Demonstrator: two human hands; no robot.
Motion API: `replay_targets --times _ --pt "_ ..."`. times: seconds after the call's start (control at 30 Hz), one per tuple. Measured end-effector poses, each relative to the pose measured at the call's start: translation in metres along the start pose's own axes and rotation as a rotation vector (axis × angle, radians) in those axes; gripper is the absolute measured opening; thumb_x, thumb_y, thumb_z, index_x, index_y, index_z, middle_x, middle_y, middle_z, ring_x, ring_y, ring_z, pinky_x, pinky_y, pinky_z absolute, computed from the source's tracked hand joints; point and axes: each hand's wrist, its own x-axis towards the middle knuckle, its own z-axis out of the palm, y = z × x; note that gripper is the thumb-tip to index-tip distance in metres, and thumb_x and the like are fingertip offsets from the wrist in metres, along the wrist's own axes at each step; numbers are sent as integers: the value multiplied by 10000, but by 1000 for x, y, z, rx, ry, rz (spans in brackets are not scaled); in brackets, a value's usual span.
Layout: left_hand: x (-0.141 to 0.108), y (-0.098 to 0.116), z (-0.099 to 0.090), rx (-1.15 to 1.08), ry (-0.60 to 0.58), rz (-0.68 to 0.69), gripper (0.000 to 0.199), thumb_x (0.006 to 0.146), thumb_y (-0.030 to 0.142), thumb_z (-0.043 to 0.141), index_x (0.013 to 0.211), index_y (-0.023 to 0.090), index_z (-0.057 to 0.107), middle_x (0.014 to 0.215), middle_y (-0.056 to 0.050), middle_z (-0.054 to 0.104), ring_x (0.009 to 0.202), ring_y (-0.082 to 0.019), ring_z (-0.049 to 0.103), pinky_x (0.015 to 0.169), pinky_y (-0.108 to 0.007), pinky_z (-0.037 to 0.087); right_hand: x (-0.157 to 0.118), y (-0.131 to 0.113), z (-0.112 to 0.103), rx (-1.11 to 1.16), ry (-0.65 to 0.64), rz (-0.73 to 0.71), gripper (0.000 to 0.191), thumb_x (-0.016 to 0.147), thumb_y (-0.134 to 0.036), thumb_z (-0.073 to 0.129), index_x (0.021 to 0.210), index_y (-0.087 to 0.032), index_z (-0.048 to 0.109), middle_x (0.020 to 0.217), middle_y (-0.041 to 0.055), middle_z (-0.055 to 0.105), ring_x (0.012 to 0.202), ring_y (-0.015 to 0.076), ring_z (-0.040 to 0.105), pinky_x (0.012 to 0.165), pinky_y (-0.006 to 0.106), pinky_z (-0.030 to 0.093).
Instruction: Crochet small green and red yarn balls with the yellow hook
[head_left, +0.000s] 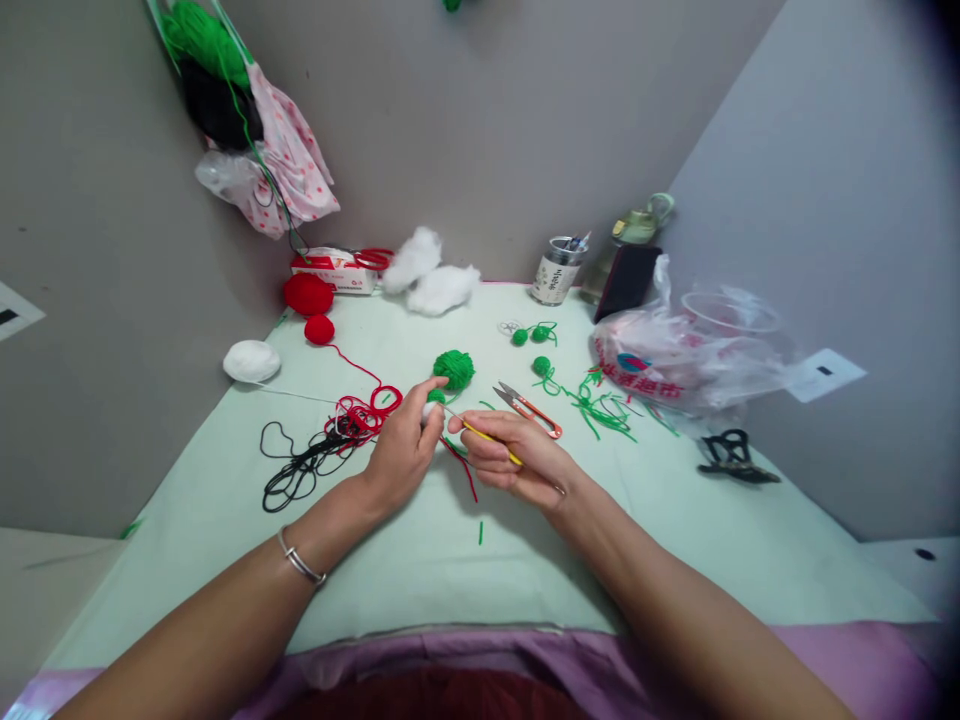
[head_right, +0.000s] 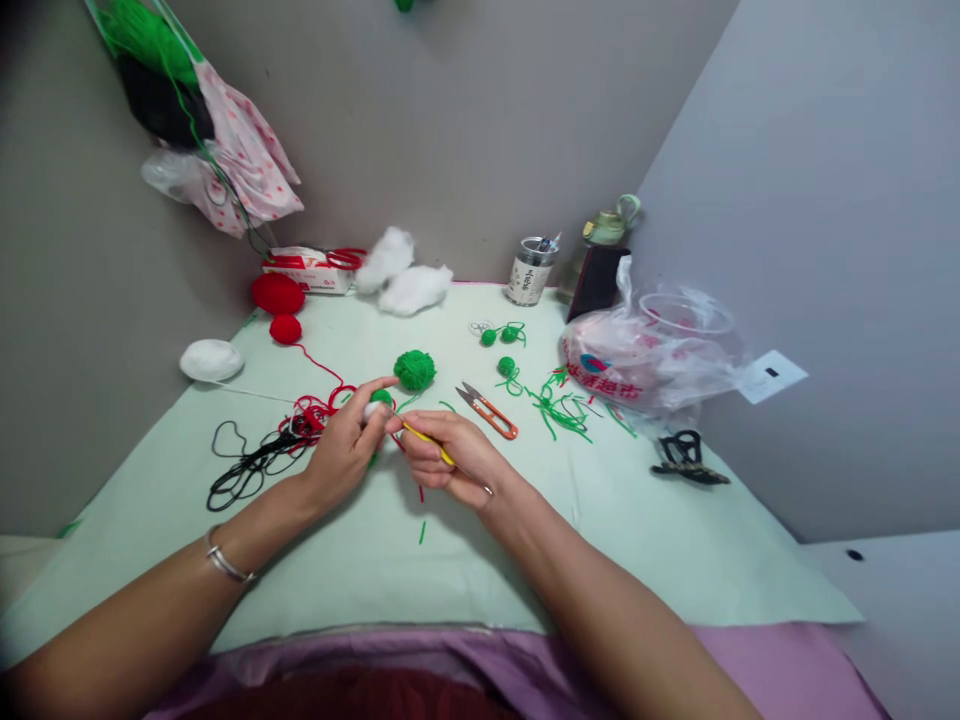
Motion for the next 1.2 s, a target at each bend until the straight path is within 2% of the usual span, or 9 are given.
replay_targets --times 0.33,0.43,0.6,0.77,0.87,1.0,1.07,1.13,1.2 --pt "-1 3 1 43 -73 -30 237 926 314 649 1137 218 702 597 56 481 570 -182 458 596 -297 353 -3 -5 5 -53 87 -81 162 906 -303 628 862 -149 649 480 -126 329 425 57 108 397 206 121" --pt "1 5 2 14 -131 -59 253 975 385 556 1110 206 673 597 60 470 514 -158 409 524 -282 318 -7 1 14 -332 191 -189 192 948 -340 551 864 -181 619 497 -104 367 440 82 191 435 227 177" --pt "3 8 4 -48 -202 -74 314 980 493 493 976 209 627 530 77 415 451 -142 370 470 -268 301 -17 19 33 -1134 426 -463 235 994 -294 433 787 -228 522 623 -35 465 549 137 378 581 282 277" --pt "-2 12 4 -52 -171 -32 227 965 435 535 948 224 617 535 74 438 466 -155 423 495 -279 342 -22 26 34 -1278 411 -490 178 993 -276 431 866 -229 547 630 -20 512 523 142 386 586 296 265" --pt "-2 15 4 -74 -111 -13 168 937 381 579 925 221 630 656 32 553 575 -168 505 577 -288 408 -16 16 24 -873 271 -375 220 999 -364 477 874 -219 585 583 -53 465 489 118 349 532 261 292" --pt "6 9 3 -156 -23 -35 122 915 336 610 940 221 644 800 1 631 736 -179 579 705 -290 464 -10 5 13 -220 -85 -102 274 964 -442 597 945 -174 653 482 -135 302 419 71 123 399 214 162" --pt "14 2 0 -228 9 -81 105 918 318 586 929 221 623 777 12 624 709 -166 590 696 -283 482 -11 7 15 -157 -359 95 297 951 -426 647 991 -135 689 477 -136 320 400 57 154 388 206 168" --pt "21 -3 -5 -314 28 -127 83 904 296 582 911 217 606 786 17 620 708 -145 609 699 -266 502 -15 9 20 -185 -580 254 328 956 -419 660 1072 -115 698 492 -116 403 396 59 283 418 205 282" --pt "25 -5 -10 -402 6 -153 92 896 296 602 928 212 623 840 7 642 771 -135 637 748 -252 524 -17 8 23 -217 -547 169 328 951 -434 671 1079 -133 695 571 -63 544 456 78 442 497 230 403"
